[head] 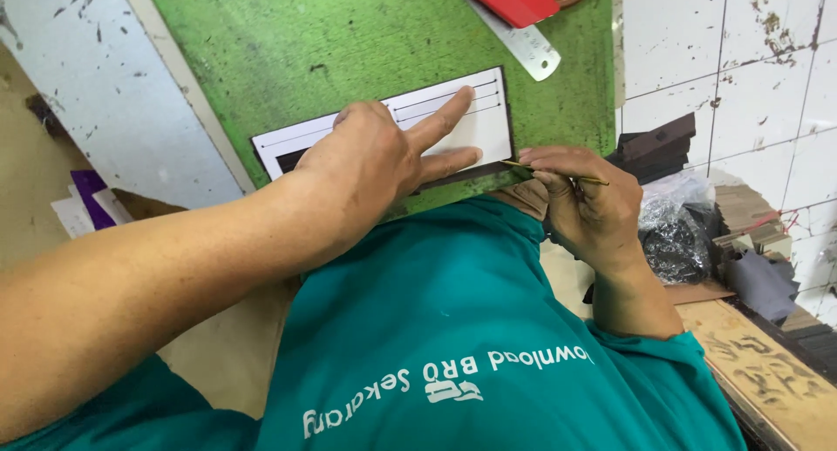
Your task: Assembling and trimming leather wallet components using a utility knife, scissors, and a ruler
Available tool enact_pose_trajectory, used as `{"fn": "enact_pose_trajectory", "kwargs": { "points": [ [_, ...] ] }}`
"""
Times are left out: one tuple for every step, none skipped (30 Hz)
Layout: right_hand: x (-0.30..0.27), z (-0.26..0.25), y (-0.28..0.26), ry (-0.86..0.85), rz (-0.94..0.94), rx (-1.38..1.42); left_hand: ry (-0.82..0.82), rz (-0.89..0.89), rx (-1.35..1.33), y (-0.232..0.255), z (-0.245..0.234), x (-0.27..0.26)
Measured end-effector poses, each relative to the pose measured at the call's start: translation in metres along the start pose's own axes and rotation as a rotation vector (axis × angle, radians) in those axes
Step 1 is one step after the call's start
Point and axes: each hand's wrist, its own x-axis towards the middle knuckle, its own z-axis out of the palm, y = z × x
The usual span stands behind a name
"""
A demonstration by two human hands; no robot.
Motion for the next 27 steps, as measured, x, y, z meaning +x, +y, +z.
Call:
{"fn": "enact_pose_trajectory", "kwargs": {
  "points": [
    [-0.004,0.002,0.003,0.017,-0.007,-0.007,0.002,0.0,0.02,0.002,0.0,0.001],
    [-0.009,0.004,0.005,0.032,0.0,-0.018,0.009,-0.018,0.068,0.004,-0.001,0.002],
    [-0.014,0.007,0.008,0.048,0.007,-0.029,0.015,-0.036,0.117,0.006,-0.001,0.003],
    [-0.014,0.008,0.008,0.067,-0.001,-0.034,0.016,-0.037,0.138,0.008,0.0,0.007],
    [-0.014,0.009,0.008,0.071,0.046,-0.016,0.018,-0.053,0.107,0.011,0.003,0.01],
    [-0.013,0.01,0.008,0.076,0.093,0.003,0.021,-0.068,0.076,0.013,0.006,0.014],
    [-0.015,0.011,0.009,0.085,0.085,-0.002,0.025,-0.072,0.087,0.014,0.006,0.014],
    [-0.015,0.011,0.012,0.083,0.084,0.014,0.044,-0.081,0.12,0.014,0.006,0.014],
    [-0.013,0.009,0.012,0.072,0.098,0.045,0.051,-0.08,0.135,0.011,0.004,0.014],
    [-0.011,0.007,0.014,0.07,0.106,0.054,0.042,-0.074,0.129,0.011,0.001,0.015],
    [-0.014,0.01,0.02,0.085,0.093,0.069,0.028,-0.08,0.155,0.012,0.002,0.017],
    [-0.016,0.015,0.025,0.099,0.079,0.085,0.014,-0.087,0.181,0.015,0.003,0.018],
    [-0.018,0.016,0.026,0.102,0.079,0.081,0.017,-0.086,0.185,0.016,0.004,0.019],
    [-0.018,0.017,0.027,0.112,0.08,0.072,0.019,-0.084,0.19,0.015,0.005,0.019],
    [-0.018,0.017,0.029,0.12,0.083,0.069,0.015,-0.082,0.193,0.015,0.005,0.019],
    [-0.017,0.017,0.03,0.12,0.084,0.072,0.012,-0.081,0.192,0.014,0.004,0.019],
    [-0.016,0.017,0.03,0.123,0.077,0.07,0.014,-0.076,0.2,0.013,0.003,0.019],
    [-0.016,0.017,0.03,0.127,0.069,0.069,0.016,-0.072,0.208,0.013,0.002,0.019],
    [-0.015,0.017,0.029,0.128,0.07,0.068,0.016,-0.07,0.208,0.013,0.001,0.018],
    [-0.015,0.016,0.028,0.113,0.076,0.023,0.015,-0.064,0.224,0.012,0.001,0.018],
    [-0.015,0.015,0.027,0.098,0.083,-0.019,0.011,-0.056,0.238,0.012,0.0,0.018],
    [-0.017,0.017,0.028,0.099,0.085,-0.018,0.009,-0.054,0.238,0.012,0.0,0.019],
    [-0.018,0.018,0.029,0.107,0.044,-0.002,0.002,-0.055,0.231,0.013,0.0,0.019],
    [-0.019,0.019,0.029,0.114,0.002,0.014,-0.006,-0.055,0.225,0.013,-0.001,0.019],
    [-0.018,0.019,0.029,0.115,0.004,0.015,-0.006,-0.054,0.225,0.013,0.0,0.02],
    [-0.017,0.019,0.028,0.116,-0.002,0.013,-0.001,-0.06,0.224,0.014,0.001,0.02],
    [-0.017,0.019,0.028,0.118,-0.007,0.009,0.006,-0.064,0.224,0.014,0.001,0.021]
  ]
}}
